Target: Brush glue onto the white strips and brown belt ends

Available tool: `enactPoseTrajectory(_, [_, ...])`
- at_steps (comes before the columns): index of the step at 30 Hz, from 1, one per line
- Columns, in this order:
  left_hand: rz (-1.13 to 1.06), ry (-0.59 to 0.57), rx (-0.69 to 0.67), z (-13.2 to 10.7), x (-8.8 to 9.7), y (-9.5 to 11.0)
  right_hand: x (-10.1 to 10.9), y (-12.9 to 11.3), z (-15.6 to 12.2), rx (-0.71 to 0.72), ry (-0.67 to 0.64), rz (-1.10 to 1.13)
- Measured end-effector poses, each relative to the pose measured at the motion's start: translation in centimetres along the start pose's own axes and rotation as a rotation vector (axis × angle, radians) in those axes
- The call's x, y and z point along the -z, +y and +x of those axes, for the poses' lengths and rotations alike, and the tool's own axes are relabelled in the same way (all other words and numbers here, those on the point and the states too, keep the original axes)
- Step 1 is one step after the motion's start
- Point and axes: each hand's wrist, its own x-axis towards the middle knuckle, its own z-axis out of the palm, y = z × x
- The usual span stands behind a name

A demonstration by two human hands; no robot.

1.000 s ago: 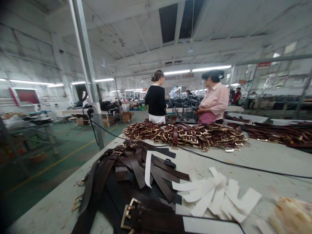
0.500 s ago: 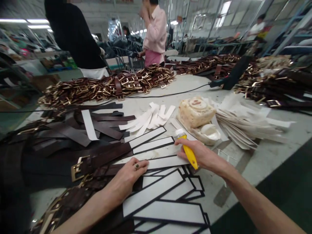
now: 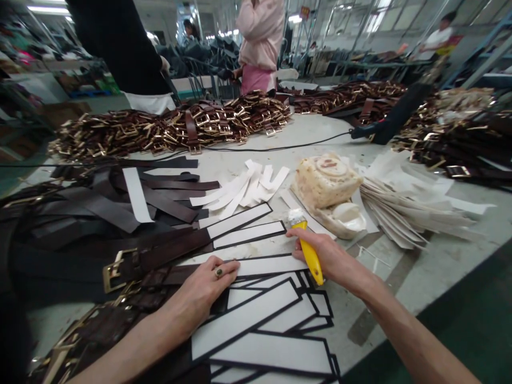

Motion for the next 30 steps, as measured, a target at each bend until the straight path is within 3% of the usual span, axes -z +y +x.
enactPoseTrajectory(3, [-0.005, -0.001, -0.004, -0.1, 0.0, 0.0, -0.5, 0.9, 0.1, 0.032, -0.012, -0.029])
enactPoseTrajectory(7, [-0.002, -0.027, 0.005, 0.0, 0.4, 0.3, -1.0, 1.4, 0.0, 0.053, 0.077, -0.101])
enactPoseTrajectory(12, [-0.001, -0.025, 0.011, 0.2, 0.6, 0.5, -2.3, -1.0, -1.3, 0.079, 0.330, -0.258])
enactPoseTrajectory(17, [0.004, 0.012, 0.001, 0.2, -0.1, -0.1, -4.6, -3.2, -3.4, 0.206, 0.353, -0.286])
enactPoseTrajectory(23, [0.000, 0.056, -0.029, 0.1, -0.4, -0.4, -2.3, -0.9, -6.0, 0.095, 0.471, -0.356])
enactPoseTrajectory(25, [-0.001, 0.058, -0.031, 0.1, -0.3, -0.3, -2.1, -1.0, -6.4, 0.101, 0.469, -0.320])
enactPoseTrajectory(30, [-0.005, 0.052, -0.027, -0.1, 0.3, 0.1, -2.8, -1.2, -6.0, 0.145, 0.296, -0.216])
